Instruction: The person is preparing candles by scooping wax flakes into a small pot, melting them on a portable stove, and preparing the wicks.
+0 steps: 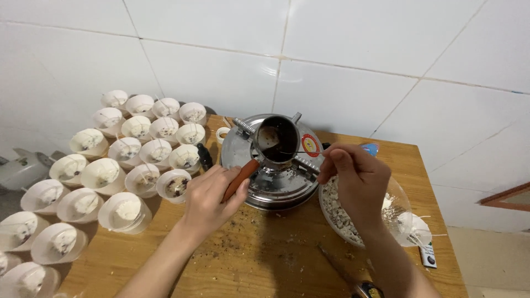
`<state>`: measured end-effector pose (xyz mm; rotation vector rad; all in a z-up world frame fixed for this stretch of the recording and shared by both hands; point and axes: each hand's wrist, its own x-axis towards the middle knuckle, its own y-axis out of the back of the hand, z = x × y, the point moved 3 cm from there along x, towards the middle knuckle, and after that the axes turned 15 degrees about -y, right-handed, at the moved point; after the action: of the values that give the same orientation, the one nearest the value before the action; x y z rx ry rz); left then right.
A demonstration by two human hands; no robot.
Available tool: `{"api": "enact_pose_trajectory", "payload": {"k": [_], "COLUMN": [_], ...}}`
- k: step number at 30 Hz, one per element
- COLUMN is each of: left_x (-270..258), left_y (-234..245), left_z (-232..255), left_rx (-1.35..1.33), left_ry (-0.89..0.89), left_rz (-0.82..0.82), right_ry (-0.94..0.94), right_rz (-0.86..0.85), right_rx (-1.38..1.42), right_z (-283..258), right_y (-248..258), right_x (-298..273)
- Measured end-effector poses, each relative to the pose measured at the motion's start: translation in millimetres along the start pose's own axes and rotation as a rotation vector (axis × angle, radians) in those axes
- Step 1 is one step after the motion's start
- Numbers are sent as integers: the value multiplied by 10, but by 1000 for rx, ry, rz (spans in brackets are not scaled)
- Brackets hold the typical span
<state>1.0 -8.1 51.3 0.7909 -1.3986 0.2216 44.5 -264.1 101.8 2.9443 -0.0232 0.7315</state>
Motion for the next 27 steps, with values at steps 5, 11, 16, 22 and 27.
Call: {"api": "enact_pose_trajectory", "payload": {"k": [5,11,16,22,27], "left_x": [126,138,-221,-946,-1196], "left_y": [93,412,656,712,717], "left_z": [136,693,1224,1489,1484], "left_rx": [-88,-168,-232,-215,-228], "left_ry": [74,322,551,760,812], "left_rz": [75,-42,-64,-48,-51], "right_ry": [25,-232,-61,-5,-110], "right_rz": [44,114,-240,-621,-801], "right_rx": [-5,-32,-282,-602,-704], "right_z": [-294,-673,-867,-648,-408], "right_y": [13,83,-72,-194,-484], "right_x": [-58,-166,-371,-446,-592]}}
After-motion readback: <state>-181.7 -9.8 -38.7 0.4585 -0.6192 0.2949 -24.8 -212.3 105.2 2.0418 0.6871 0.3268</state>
